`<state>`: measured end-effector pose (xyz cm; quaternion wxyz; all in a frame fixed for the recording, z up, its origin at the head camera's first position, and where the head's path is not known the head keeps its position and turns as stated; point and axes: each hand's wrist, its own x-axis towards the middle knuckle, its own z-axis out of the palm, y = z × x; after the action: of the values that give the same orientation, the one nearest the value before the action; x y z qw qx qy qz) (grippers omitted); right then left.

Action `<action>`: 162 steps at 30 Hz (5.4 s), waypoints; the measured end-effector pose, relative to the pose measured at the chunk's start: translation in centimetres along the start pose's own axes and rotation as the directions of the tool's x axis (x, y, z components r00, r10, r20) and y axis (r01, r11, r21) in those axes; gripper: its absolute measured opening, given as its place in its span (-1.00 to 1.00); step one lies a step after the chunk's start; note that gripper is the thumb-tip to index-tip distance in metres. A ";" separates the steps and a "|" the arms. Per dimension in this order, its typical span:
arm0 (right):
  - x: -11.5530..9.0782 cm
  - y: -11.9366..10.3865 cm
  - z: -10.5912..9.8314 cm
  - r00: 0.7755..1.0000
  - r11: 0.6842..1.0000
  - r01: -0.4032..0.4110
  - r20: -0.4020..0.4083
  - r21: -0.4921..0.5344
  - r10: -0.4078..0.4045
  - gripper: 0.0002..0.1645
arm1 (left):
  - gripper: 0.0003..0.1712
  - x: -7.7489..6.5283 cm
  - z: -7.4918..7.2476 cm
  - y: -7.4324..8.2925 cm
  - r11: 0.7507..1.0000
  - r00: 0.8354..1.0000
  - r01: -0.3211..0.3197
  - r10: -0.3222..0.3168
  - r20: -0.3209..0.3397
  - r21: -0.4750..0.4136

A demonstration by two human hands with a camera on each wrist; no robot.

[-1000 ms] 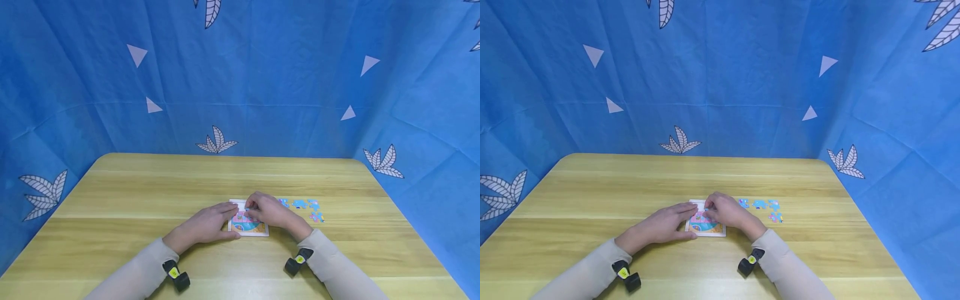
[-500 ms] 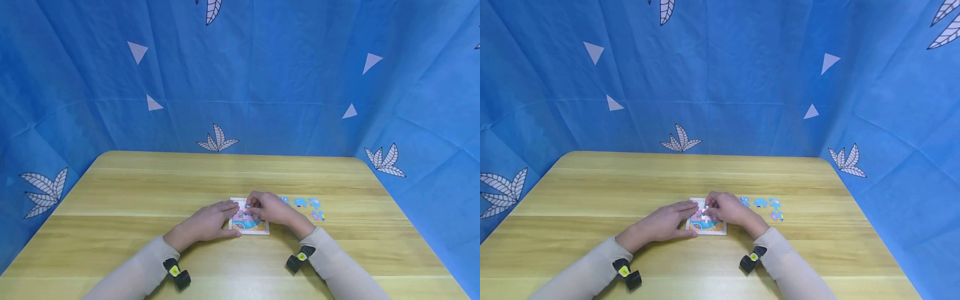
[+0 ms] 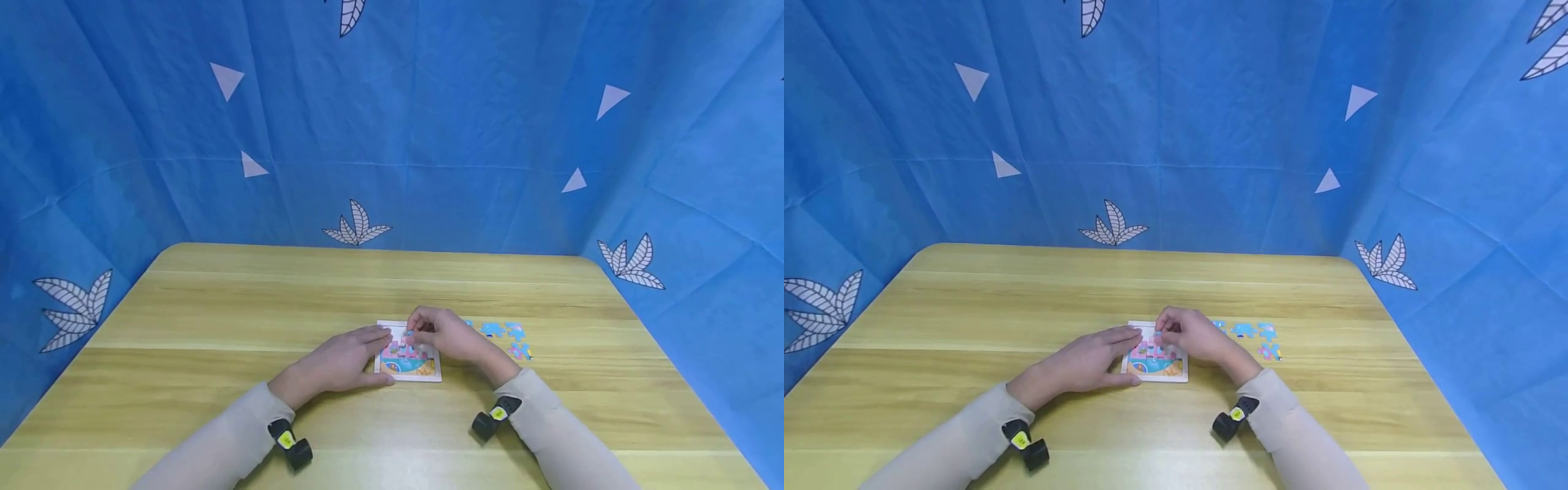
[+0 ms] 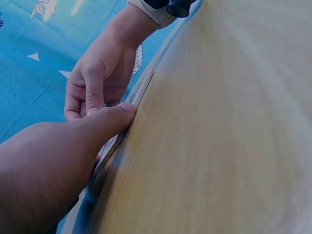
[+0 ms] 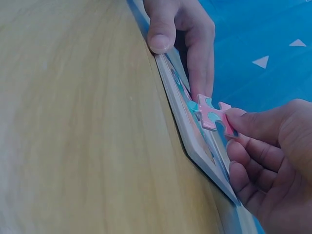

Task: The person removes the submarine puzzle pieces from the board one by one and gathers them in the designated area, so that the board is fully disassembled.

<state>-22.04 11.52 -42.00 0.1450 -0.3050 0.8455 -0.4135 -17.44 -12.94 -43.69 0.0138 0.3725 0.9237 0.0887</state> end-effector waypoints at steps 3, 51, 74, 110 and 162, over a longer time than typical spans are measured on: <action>0.0 0.1 -0.1 1.000 1.000 0.006 -0.005 0.011 -0.006 -0.95 | 0.00 0.0 0.0 0.0 1.000 1.000 0.002 -0.002 -0.003 0.001; -3.2 0.6 -3.8 0.990 0.998 -0.051 -0.133 0.042 0.056 -0.90 | 0.00 -0.4 0.0 0.5 1.000 0.999 0.028 -0.028 0.035 -0.010; -7.3 3.7 -5.1 0.982 0.994 -0.105 -0.164 -0.037 0.098 -0.94 | 0.01 -0.5 0.4 0.6 0.999 0.999 0.028 -0.027 0.043 -0.021; -9.1 6.3 -8.7 0.973 0.986 -0.167 -0.165 -0.019 0.161 -0.94 | -0.02 -0.1 -0.4 0.4 0.999 0.999 0.041 -0.040 0.037 -0.024; -8.8 5.4 -7.8 0.964 0.964 -0.178 -0.233 -0.198 0.130 -0.94 | -0.02 -0.2 -0.4 0.5 0.998 0.998 0.050 -0.049 0.042 -0.029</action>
<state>-21.29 24.43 -41.49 0.0492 -0.2045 0.9177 -0.3371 -17.01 -12.82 -43.22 0.0406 0.3509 0.9308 0.0944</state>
